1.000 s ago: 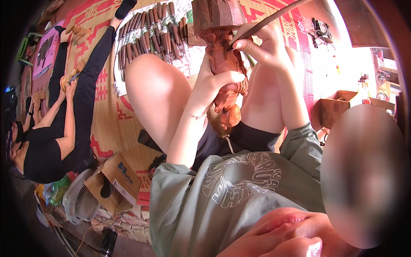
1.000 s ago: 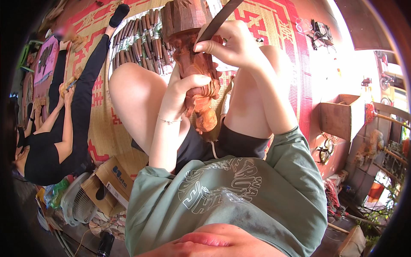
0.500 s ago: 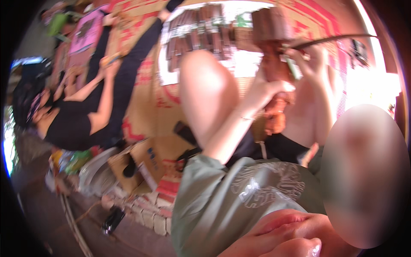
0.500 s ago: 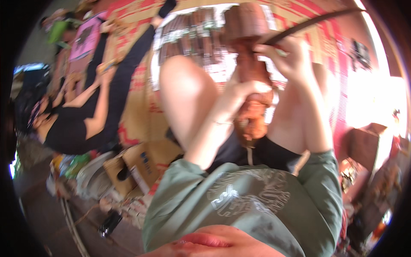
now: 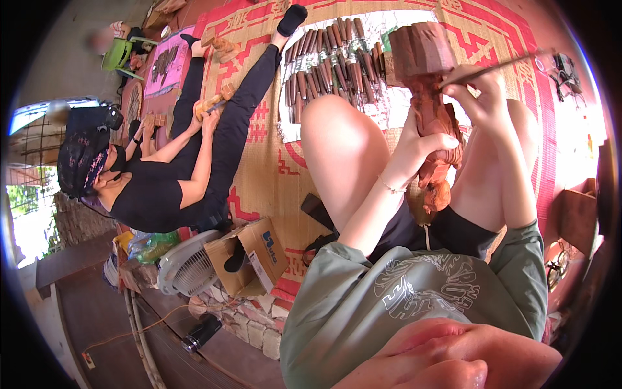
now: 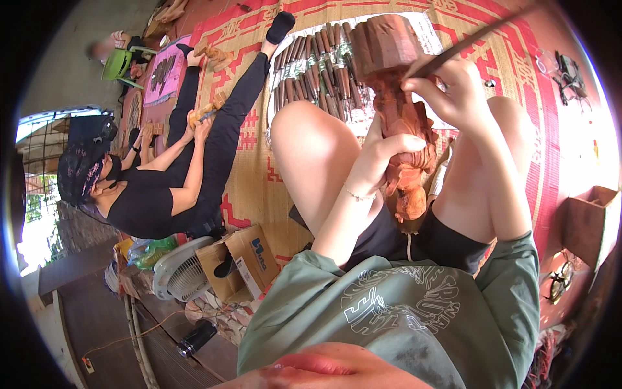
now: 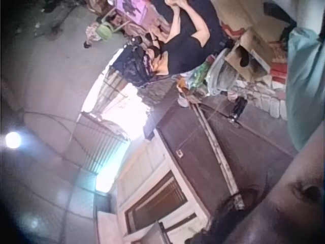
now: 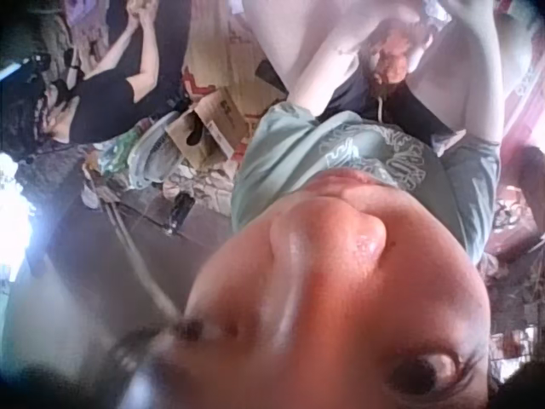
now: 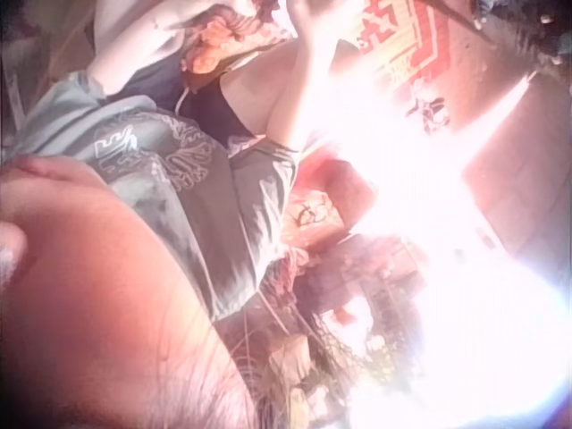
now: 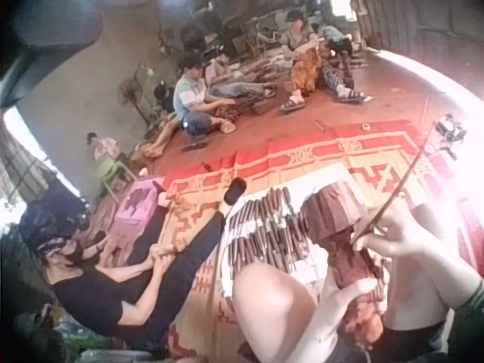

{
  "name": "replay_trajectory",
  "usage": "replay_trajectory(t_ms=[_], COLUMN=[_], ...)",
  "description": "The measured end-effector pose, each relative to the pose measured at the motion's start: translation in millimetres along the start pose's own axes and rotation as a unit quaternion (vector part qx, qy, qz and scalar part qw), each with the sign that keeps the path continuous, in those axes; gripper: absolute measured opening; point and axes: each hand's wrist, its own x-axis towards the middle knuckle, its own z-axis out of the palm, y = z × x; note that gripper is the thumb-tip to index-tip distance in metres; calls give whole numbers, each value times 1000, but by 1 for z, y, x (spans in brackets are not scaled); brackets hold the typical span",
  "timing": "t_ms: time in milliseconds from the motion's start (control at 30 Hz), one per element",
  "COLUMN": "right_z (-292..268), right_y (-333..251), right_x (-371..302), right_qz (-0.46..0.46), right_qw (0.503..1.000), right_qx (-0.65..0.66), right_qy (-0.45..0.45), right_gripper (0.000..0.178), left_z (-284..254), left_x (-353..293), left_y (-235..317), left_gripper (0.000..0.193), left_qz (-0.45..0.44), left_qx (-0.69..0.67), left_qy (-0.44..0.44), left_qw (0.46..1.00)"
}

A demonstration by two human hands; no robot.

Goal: The person sits on a mat and carves a reddish-brown wooden figurine using a knife. They hold the figurine in their left hand and use the knife in their right hand to shape the wood, occasionally rotating the object to access different sides.

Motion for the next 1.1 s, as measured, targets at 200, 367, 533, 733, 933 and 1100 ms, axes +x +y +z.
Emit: replay_trajectory(t_ms=[200,367,533,733,933,1100], right_z=[-11,7,-16,1,0,-8], right_y=[6,14,8,16,11,15], right_x=[1,-1,1,6,3,5], right_qz=[-6,-24,26,-60,11,-15], right_qw=[998,995,996,997,998,998], right_qx=[57,-20,-18,-2,-63,0], right_qy=[-33,97,-80,53,16,-65], right_gripper=[13,13,17,20,21,21], left_z=[5,20,10,9,5,5], left_x=[-1,-3,-5,-2,-6,-9], left_y=[0,7,6,4,4,7], left_gripper=[54,52,55,57,56,59], left_qz=[-21,-43,-67,-48,-62,-64], left_qx=[-6,-76,-25,-11,-52,-44], left_qy=[-9,-30,-27,-12,16,19], left_qw=[1000,996,997,999,997,997])
